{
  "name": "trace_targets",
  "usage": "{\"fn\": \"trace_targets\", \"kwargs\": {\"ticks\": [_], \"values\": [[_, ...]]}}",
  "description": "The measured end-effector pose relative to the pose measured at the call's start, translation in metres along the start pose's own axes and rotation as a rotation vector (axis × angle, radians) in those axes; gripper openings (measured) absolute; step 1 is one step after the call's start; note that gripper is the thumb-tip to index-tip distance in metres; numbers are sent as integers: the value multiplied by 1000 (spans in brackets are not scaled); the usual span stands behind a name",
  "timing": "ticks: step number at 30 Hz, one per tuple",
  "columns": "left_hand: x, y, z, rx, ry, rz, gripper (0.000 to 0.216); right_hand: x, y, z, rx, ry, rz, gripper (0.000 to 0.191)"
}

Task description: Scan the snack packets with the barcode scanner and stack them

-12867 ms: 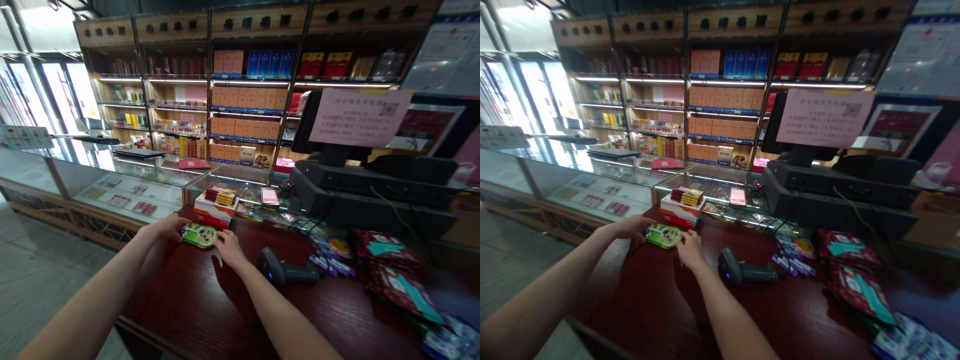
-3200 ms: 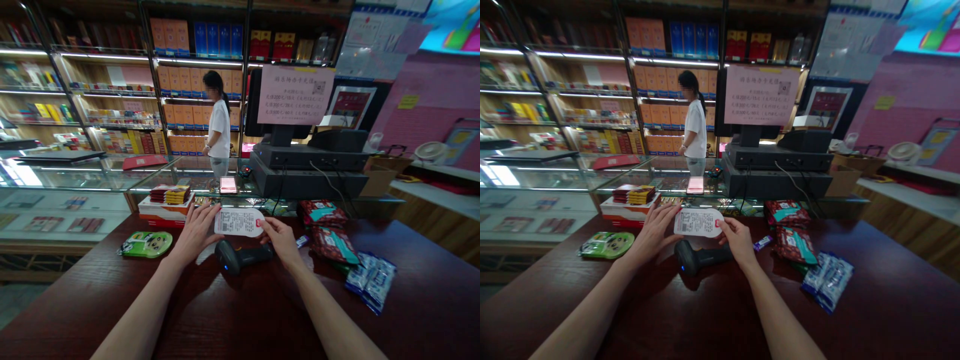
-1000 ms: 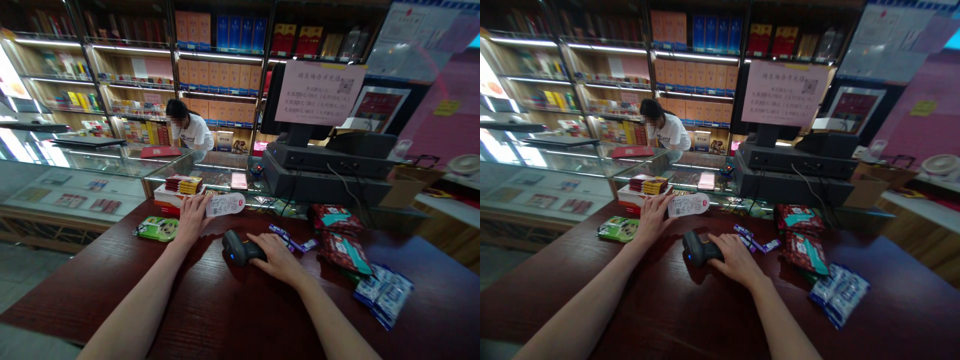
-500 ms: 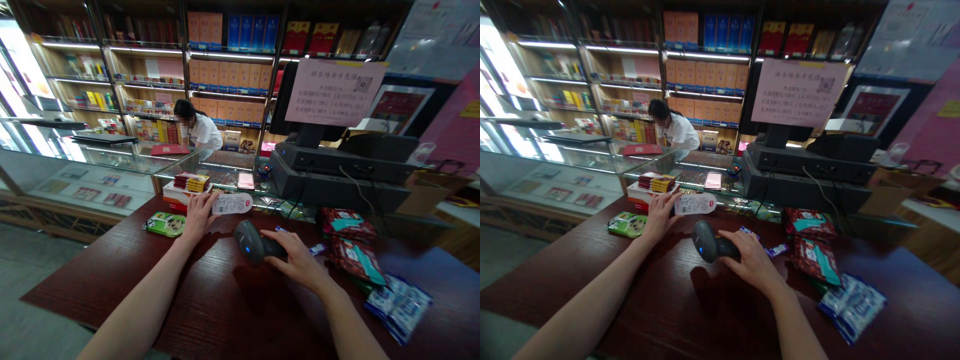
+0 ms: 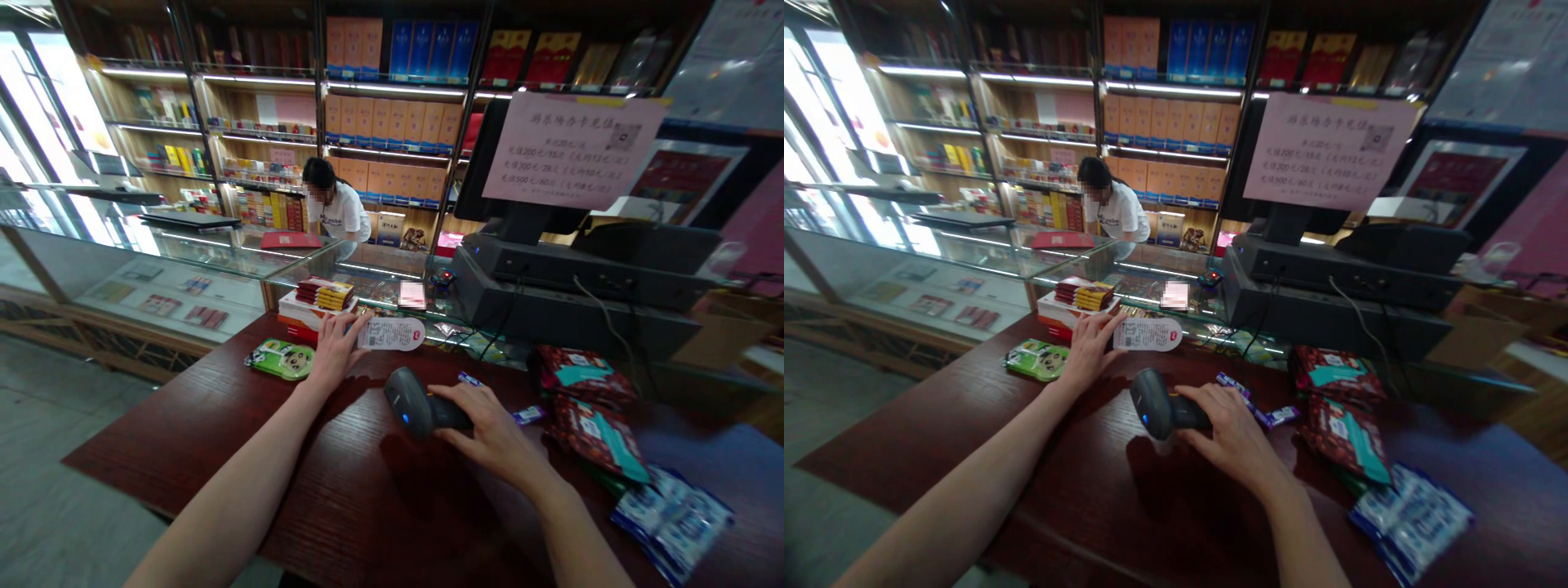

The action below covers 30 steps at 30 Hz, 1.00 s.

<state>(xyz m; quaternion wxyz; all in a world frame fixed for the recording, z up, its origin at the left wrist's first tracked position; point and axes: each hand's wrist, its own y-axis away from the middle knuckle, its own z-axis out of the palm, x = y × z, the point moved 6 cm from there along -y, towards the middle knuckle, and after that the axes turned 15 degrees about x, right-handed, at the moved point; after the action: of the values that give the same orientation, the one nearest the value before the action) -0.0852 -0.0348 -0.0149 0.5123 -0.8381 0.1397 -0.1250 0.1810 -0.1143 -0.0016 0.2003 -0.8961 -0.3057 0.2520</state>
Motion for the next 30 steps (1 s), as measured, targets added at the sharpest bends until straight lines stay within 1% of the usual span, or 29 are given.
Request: {"fn": "trace_targets", "kwargs": {"ticks": [9,19,25,28,30], "values": [[-1,0,1,-1,-3,4,73,0,0,3,-63,7,17,44],[2,-1,0,18,1,-1,73,7,2,6,-82,14,36,43],[3,-1,-1,3,-3,11,75,4,1,4,-79,10,39,43],[3,-2,-2,1,2,8,75,5,1,6,-91,2,39,46],[3,-2,-2,1,8,8,75,7,2,8,-98,-2,42,51]]}}
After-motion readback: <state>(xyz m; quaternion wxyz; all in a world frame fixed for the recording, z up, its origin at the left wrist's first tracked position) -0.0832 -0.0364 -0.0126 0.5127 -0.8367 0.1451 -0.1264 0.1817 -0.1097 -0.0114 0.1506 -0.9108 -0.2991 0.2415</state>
